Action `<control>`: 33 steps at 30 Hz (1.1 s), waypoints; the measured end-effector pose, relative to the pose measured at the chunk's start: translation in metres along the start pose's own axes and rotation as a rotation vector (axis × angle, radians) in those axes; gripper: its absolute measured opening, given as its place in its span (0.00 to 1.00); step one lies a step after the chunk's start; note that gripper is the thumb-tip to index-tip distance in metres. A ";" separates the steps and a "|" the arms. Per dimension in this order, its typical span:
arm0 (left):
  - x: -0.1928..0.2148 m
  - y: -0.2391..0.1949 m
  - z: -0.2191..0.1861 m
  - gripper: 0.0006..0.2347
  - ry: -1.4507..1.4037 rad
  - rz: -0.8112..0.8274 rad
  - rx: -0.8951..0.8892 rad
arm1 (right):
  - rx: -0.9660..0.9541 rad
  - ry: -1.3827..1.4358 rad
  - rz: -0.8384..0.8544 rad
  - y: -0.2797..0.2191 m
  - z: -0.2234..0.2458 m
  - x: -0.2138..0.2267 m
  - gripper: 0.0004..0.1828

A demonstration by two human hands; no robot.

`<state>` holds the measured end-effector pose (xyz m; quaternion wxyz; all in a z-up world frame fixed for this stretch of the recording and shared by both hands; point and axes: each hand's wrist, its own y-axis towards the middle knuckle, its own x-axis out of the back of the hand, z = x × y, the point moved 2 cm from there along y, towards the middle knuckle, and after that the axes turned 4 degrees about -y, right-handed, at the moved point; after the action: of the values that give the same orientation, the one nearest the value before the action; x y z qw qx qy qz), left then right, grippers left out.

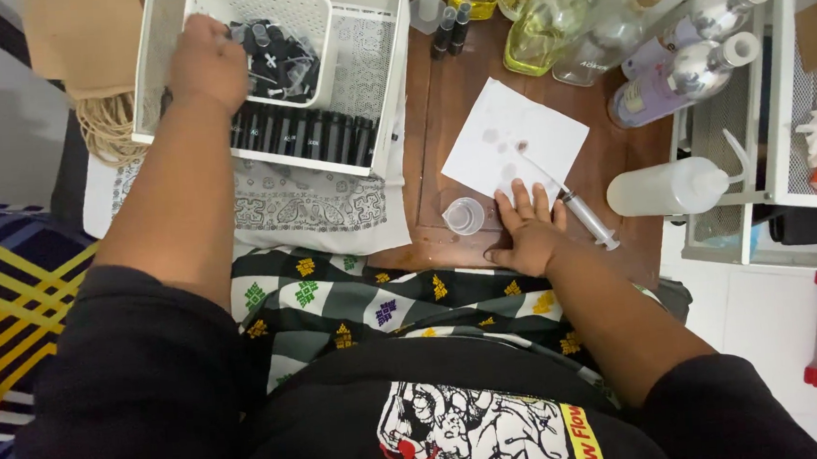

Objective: The person sits at a table and uses a syringe to transfer liquid from a large bottle into a small plastic cup. They then pour the liquid from the cup into a small black bottle and place the filled bottle into a white basket. The person repeats this process with another bottle.

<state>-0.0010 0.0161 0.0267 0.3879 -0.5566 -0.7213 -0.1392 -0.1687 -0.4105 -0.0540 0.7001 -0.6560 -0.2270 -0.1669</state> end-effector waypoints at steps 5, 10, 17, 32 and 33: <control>-0.022 0.054 0.036 0.09 0.617 0.181 0.008 | -0.001 0.006 0.002 0.006 -0.003 -0.004 0.61; -0.021 0.064 0.023 0.15 0.879 0.268 0.133 | -0.003 0.011 0.002 0.006 -0.002 -0.002 0.61; -0.037 0.076 0.027 0.26 1.029 0.323 0.120 | -0.015 -0.016 0.000 0.009 -0.003 -0.005 0.61; -0.029 0.047 0.039 0.07 0.434 -0.055 -0.207 | -0.018 0.006 0.005 -0.002 0.001 0.001 0.61; -0.026 0.037 0.039 0.06 0.065 -0.129 -0.272 | -0.011 0.012 -0.013 -0.001 0.000 0.000 0.61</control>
<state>0.0190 0.0355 -0.0264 0.3223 -0.5519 -0.7170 -0.2783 -0.1694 -0.4101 -0.0535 0.6968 -0.6574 -0.2261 -0.1766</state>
